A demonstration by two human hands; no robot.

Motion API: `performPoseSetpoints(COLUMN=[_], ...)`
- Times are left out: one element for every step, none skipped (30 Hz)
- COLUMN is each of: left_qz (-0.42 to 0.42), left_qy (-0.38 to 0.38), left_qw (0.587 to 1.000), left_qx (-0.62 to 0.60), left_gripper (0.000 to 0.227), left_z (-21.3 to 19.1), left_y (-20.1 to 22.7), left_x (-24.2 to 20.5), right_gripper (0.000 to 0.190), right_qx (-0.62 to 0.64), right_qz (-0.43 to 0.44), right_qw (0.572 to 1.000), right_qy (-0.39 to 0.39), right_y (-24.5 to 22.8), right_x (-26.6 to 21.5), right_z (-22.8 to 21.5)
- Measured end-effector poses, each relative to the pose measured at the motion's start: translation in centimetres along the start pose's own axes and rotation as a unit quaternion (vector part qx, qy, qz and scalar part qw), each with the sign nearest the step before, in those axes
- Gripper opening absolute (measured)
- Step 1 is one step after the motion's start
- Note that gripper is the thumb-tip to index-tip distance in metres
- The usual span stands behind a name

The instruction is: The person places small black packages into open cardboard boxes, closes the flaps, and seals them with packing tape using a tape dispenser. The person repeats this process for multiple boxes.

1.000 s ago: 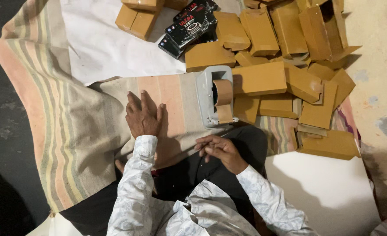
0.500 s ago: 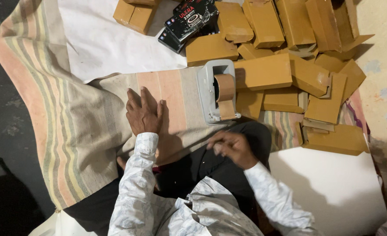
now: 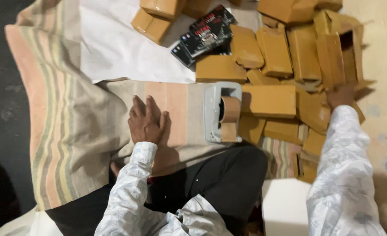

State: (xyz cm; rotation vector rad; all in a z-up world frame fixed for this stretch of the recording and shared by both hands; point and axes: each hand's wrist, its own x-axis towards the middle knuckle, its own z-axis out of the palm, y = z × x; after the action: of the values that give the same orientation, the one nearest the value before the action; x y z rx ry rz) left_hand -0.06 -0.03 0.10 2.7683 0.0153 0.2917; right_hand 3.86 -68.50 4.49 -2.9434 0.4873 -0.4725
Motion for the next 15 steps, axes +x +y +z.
performPoseSetpoints(left_qz=[-0.002, -0.004, -0.006, -0.005, -0.004, -0.001, 0.001, -0.006, -0.014, -0.022, -0.024, -0.026, -0.029, -0.025, -0.021], left_qy=[0.001, 0.001, 0.002, 0.002, 0.006, 0.006, 0.006, -0.008, -0.021, -0.03, -0.032, -0.035, -0.037, -0.012, 0.014], left_qw=[1.0, 1.0, 1.0, 1.0, 1.0, 1.0, 1.0, 1.0, 1.0, 0.999, 0.999, 0.999, 0.999, 0.999, 0.999], left_qx=[-0.002, -0.002, -0.002, -0.002, -0.002, -0.002, -0.003, -0.004, -0.006, -0.009, -0.008, -0.009, -0.01, -0.026, -0.042], left_gripper=[0.074, 0.074, 0.075, 0.075, 0.075, 0.075, 0.076, 0.076, 0.075, 0.075, 0.074, 0.073, 0.071, 0.067, 0.063], left_z=[0.0, -0.1, -0.1, -0.1, -0.2, -0.3, -0.5, -0.5, -0.5, -0.4, -0.3, 0.0, 0.3, 0.6, 1.1], left_y=[0.1, 0.2, 0.4, 0.5, 0.5, 0.5, 0.5, 0.5, 0.5, 0.5, 0.5, 0.4, 0.2, -0.1, -0.4], left_x=[0.1, 0.0, 0.0, 0.1, 0.2, 0.3, 0.3, 0.3, 0.1, 0.3, 0.4, 0.4, 0.4, 0.4, 0.3], right_gripper=[0.051, 0.039, 0.036, 0.025, 0.017, 0.013, 0.009, 0.009, 0.02, 0.014, 0.016, 0.018, 0.022, 0.02, 0.019], right_qx=[0.186, 0.05, -0.085, -0.067, -0.047, 0.016, 0.08, 0.133, 0.188, 0.25, 0.291, 0.332, 0.35, 0.412, 0.472], right_qz=[0.125, 0.051, -0.024, -0.012, 0.001, 0.02, 0.039, -0.002, -0.042, -0.058, -0.094, -0.129, -0.182, -0.173, -0.163], right_qw=[0.972, 0.995, 0.994, 0.998, 0.997, 0.989, 0.97, 0.97, 0.965, 0.954, 0.941, 0.926, 0.911, 0.887, 0.859], right_qy=[-0.077, -0.075, -0.069, -0.002, 0.065, 0.146, 0.226, 0.202, 0.177, 0.157, 0.144, 0.129, 0.122, 0.115, 0.108], right_y=[0.3, 0.4, 0.2, -0.2, -0.7, -1.8, -3.3, -4.8, -6.6, -9.1, -11.9, -15.0, -18.3, -21.9, -25.5], right_x=[0.1, 0.3, 0.8, 1.0, 1.3, 1.4, 1.7, 1.9, 2.0, 2.1, 1.6, 1.1, -0.1, -1.6, -3.6], right_z=[0.0, -0.3, -0.5, -0.6, -0.9, -1.2, -1.7, -2.8, -4.4, -6.1, -7.8, -9.7, -11.4, -12.7, -13.7])
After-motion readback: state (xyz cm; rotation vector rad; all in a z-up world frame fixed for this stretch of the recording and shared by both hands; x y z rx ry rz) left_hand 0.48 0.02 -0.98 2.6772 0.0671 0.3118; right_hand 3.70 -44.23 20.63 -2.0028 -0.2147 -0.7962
